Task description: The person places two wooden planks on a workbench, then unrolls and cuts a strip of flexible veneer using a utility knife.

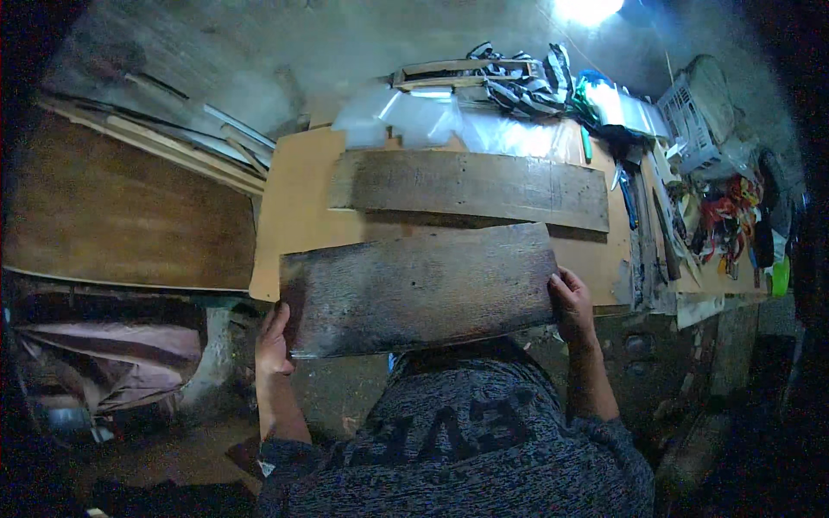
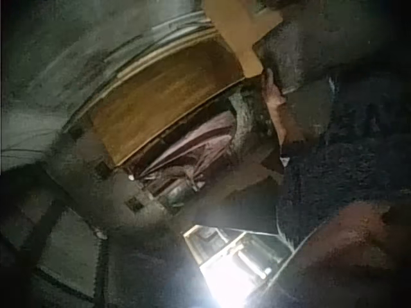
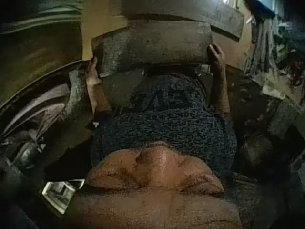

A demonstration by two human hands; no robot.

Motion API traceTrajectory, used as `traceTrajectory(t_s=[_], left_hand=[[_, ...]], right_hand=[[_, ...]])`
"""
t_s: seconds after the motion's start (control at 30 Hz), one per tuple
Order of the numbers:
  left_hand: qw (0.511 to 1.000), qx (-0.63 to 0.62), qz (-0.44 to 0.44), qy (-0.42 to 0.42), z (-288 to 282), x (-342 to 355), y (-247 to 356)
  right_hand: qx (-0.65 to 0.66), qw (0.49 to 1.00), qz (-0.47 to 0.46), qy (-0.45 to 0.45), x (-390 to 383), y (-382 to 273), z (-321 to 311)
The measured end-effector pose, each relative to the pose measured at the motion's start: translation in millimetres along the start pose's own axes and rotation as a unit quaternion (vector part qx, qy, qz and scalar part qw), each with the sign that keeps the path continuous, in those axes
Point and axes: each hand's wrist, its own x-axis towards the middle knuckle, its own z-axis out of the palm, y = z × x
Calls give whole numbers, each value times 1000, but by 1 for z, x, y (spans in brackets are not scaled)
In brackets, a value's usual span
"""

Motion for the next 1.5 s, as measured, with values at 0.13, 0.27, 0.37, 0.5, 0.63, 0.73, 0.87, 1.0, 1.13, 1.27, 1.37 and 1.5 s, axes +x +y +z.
traceTrajectory(t_s=[0.13,0.27,0.37,0.5,0.63,0.73,0.87,1.0,1.13,1.27,1.37,1.5], left_hand=[[711,-642,-281,59,-15,15,68],[734,-587,-300,162,-10,9,75],[690,-665,-252,134,-17,6,79],[684,-666,-234,186,-25,-6,83],[670,-672,-224,224,-35,-17,83],[718,-572,-288,273,-42,-21,71],[682,-652,-206,260,-55,-41,75],[683,-681,-157,213,-61,-55,68],[666,-689,-165,233,-49,-66,51],[709,-681,-89,160,-51,-61,54],[745,-643,-102,144,-53,-60,49],[631,-772,-68,38,-25,-81,-42]], right_hand=[[-32,999,-26,-16,0,-2,-5],[3,1000,-18,-12,-2,0,0],[-3,999,-37,-39,-2,-7,7],[-26,997,-35,-56,1,-2,8],[-36,997,-26,-63,2,2,21],[-51,996,-32,-61,3,0,27],[26,997,-20,-76,8,17,40],[47,994,8,-98,10,18,50],[80,991,1,-107,9,13,60],[48,993,-46,-95,7,8,58],[-16,986,-146,-84,1,2,51],[84,946,-206,-234,10,-12,55]])
